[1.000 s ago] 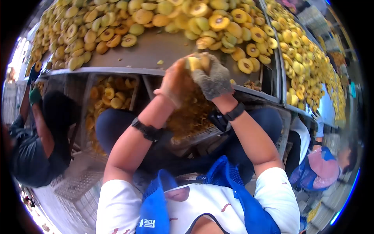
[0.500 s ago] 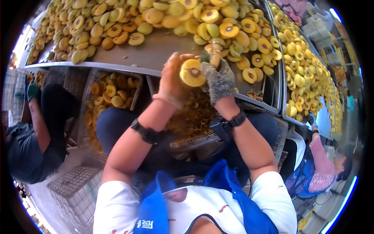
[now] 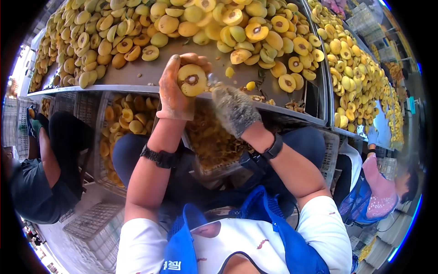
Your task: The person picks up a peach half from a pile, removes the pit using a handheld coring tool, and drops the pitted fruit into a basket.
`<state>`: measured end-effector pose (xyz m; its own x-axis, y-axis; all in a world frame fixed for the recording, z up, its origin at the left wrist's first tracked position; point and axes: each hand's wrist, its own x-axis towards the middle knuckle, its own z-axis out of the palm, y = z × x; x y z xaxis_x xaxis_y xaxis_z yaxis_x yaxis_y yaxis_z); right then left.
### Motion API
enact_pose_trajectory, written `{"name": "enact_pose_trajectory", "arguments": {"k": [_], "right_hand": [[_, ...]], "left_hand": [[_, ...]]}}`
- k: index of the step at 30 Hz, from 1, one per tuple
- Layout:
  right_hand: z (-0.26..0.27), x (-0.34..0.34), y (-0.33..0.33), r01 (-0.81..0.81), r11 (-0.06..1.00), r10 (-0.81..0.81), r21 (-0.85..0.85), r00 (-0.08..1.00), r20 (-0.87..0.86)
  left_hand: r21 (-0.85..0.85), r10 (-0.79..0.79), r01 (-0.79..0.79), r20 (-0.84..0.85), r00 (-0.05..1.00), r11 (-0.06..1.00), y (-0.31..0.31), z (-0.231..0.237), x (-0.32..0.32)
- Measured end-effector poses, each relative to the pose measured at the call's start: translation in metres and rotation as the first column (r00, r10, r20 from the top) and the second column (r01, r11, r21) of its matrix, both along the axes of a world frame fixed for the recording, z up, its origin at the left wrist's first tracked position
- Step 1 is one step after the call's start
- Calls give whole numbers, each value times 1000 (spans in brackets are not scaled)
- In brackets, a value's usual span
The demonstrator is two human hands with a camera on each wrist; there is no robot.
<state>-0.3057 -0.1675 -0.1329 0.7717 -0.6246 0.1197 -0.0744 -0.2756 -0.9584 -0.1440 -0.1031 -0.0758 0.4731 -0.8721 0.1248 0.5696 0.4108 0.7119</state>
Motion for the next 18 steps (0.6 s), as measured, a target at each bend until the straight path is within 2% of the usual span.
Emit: {"name": "enact_pose_trajectory", "arguments": {"k": [2, 3, 4, 5, 6, 7, 8, 9, 10, 11, 12, 13, 14, 15, 16, 17, 18], "right_hand": [[-14, 8, 20, -1, 954, -102, 301, 939, 328], [-12, 7, 20, 10, 1000, -8, -9, 972, 236], [-9, 6, 23, 18, 1000, -17, -5, 972, 234], [-2, 6, 28, 13, 998, -1, -67, 983, 181], [9, 4, 32, 4, 992, 12, -129, 992, 127], [38, 3, 38, -18, 986, 30, 169, 997, -64], [34, 1, 42, -12, 985, 23, 171, 998, -64], [27, 2, 45, 29, 951, -45, -308, 998, -46], [24, 1, 48, 70, 696, -99, -714, 995, 1], [40, 0, 53, 31, 798, -64, -601, 997, -33], [38, 1, 53, 37, 800, -69, -599, 997, -31], [35, 5, 55, 50, 977, -51, -209, 999, 3], [33, 7, 56, 36, 975, -46, 220, 998, 42], [34, 6, 54, 37, 974, -48, 222, 998, 41], [34, 5, 52, 53, 979, -49, -199, 999, 24], [35, 5, 51, 50, 810, -56, -585, 998, 8], [35, 6, 52, 48, 811, -55, -583, 998, 6]], "left_hand": [[36, 57, -57, -24, 998, 998, 1, 10, -5], [71, 51, -56, 69, 996, 996, 5, 15, -8], [75, 43, -48, 67, 997, 996, 5, 11, -9], [50, 139, -176, 420, 897, 983, 5, 6, -10], [-23, 214, -283, 713, 667, 959, 4, 3, -12], [-69, 261, -315, 736, 625, 947, 4, 2, -14], [-66, 255, -309, 737, 626, 949, 3, 3, -15], [-144, 309, -338, 803, 509, 930, 3, 5, -15], [-225, 360, -355, 852, 380, 907, 3, 9, -14], [-225, 396, -417, 833, 387, 880, 1, 17, -17], [-224, 392, -412, 834, 388, 883, 1, 17, -18], [-217, 395, -381, 779, 487, 899, 1, 17, -19], [-214, 390, -350, 715, 580, 912, 2, 16, -20], [-250, 412, -371, 783, 465, 894, 3, 20, -22], [-248, 410, -371, 783, 467, 895, 3, 22, -21], [-190, 354, -312, 676, 646, 931, 5, 23, -20], [-146, 281, -240, 538, 795, 960, 6, 23, -19]]}}
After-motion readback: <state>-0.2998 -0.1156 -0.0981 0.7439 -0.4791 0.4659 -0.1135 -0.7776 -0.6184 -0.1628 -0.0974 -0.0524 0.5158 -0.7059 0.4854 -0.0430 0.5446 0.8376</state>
